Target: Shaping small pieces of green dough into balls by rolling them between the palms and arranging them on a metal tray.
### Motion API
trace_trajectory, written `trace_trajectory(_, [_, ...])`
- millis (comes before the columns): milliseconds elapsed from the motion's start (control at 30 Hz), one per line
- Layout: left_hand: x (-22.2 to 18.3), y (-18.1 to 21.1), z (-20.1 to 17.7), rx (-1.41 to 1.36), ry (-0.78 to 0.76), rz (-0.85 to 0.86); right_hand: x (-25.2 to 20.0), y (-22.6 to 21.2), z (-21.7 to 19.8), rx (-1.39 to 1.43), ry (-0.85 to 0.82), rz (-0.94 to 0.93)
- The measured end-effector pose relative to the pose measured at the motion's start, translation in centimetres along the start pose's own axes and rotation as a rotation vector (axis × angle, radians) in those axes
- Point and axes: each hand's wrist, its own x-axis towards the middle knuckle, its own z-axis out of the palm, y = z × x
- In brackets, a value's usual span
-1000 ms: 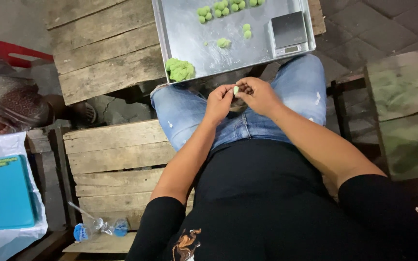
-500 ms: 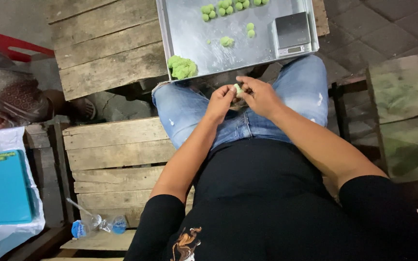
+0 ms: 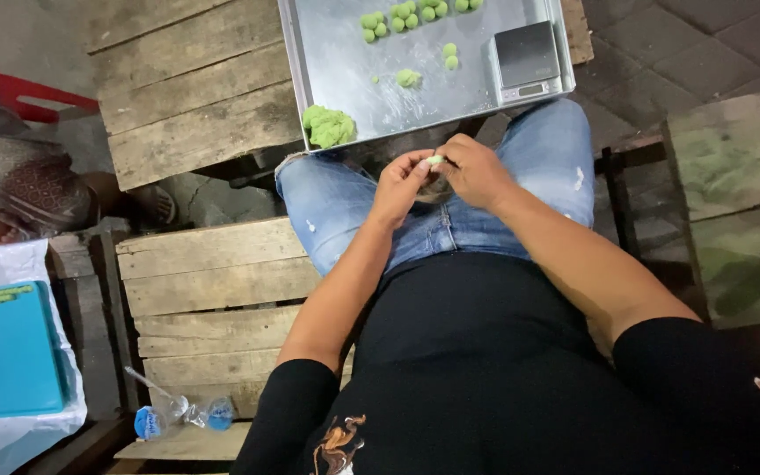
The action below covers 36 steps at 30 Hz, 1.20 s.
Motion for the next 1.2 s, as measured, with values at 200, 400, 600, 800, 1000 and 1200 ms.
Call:
trace_trajectory(200, [0.2,0.3,-0.1,0.125,-0.080,0.038,-0.2,-0.2,-0.4,0.116,-0.032,0.121])
trace_trajectory(400, [0.5,0.4,-0.3,0.316,0.055,0.032,0.2,-1.7,-0.6,0.250,-0.051,0.213])
trace_trajectory(600, [-0.5,2.2,0.6,0.476,0.153,0.005,0.1,-2.7,-1.2,0.168,-0.024,0.224])
trace_trajectory(800, [-0.7,1.0,0.7,0.419,0.108,0.078,0.2,-2.7,-1.8,0.100,-0.072,0.247])
trace_trajectory(1000, [-0.5,1.6,0.8,0.417,0.023,-0.019,-0.4,0.2,0.3,-0.072,-0.112,0.233])
trace_trajectory(1200, [2.6,-6.6,-1.4,-0.064,0.138,-0.221,0.1,-1.3,0.5,-0.216,-0.066,0.076])
